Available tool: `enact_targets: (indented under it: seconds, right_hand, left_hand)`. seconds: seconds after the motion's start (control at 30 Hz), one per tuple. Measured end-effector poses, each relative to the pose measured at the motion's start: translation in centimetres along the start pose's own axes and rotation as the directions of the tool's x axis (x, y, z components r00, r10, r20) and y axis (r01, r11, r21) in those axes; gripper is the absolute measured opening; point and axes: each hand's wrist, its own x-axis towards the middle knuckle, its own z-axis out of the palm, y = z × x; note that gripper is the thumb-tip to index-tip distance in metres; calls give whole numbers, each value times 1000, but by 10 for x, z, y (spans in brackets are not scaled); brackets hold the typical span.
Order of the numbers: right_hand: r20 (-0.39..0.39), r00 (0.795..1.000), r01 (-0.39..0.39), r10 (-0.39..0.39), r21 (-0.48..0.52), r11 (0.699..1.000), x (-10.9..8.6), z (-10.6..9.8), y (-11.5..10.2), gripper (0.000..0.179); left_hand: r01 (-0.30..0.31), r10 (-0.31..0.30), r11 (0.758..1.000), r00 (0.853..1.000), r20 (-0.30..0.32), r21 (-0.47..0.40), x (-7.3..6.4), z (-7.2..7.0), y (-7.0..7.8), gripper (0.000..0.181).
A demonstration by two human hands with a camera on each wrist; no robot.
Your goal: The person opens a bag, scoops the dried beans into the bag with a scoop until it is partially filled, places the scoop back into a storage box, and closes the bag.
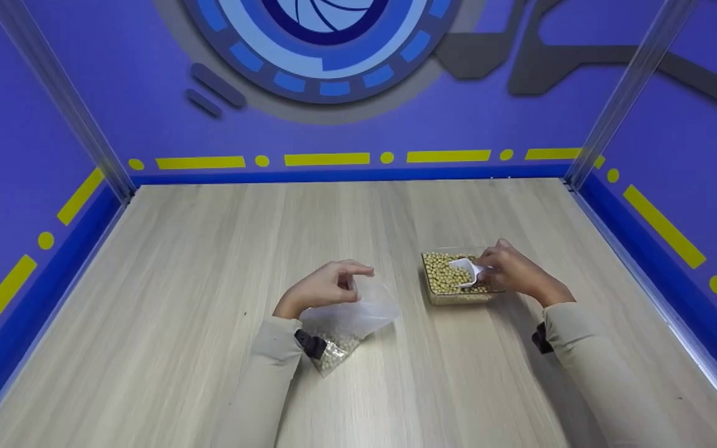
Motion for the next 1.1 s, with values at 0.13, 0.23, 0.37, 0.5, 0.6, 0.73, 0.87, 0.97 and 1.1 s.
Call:
enact_targets:
  seconds: [0.13,0.23,0.37,0.5,0.6,0.73,0.87,0.97,1.1]
  right_hand:
    - [-39,999,31,-31,-5,1000,0,1,4,22]
    - [-52,997,50,-49,11,999,0,1,6,23]
    - [-63,995,76,-74,29,997,-1,0,8,23]
    - [-46,997,58,-56,44,997,-1,-1,8,23]
    - [-46,998,51,-49,42,998,-1,-1,9,23]
    - [-73,996,62,-59,35,997,-2,0,10,22]
    - [-85,995,54,-49,52,997,-3,1,12,21]
    - [-86,996,34,-27,74,997,-4,1,13,20]
    - [-77,997,0,9,112,994,-6,1,16,19]
  left_hand:
    - [-1,1,1000,1000,-4,9,0,0,0,52]
    - [-5,5,1000,1000,-6,9,0,0,0,52]
    - [-1,1,1000,1000,-4,5,0,1,0,52]
    - [1,-1,1000,1000,-2,7,0,1,0,52]
    - [-3,3,1000,1000,-3,2,1,1,0,52]
    - [-4,4,1000,1000,-4,-7,2,0,0,53]
    - [-7,7,1000,1000,-6,6,2,0,0,52]
    - [-3,3,1000,1000,-7,19,1,0,1,52]
    - [2,-2,1000,1000,-8,20,1,0,1,52]
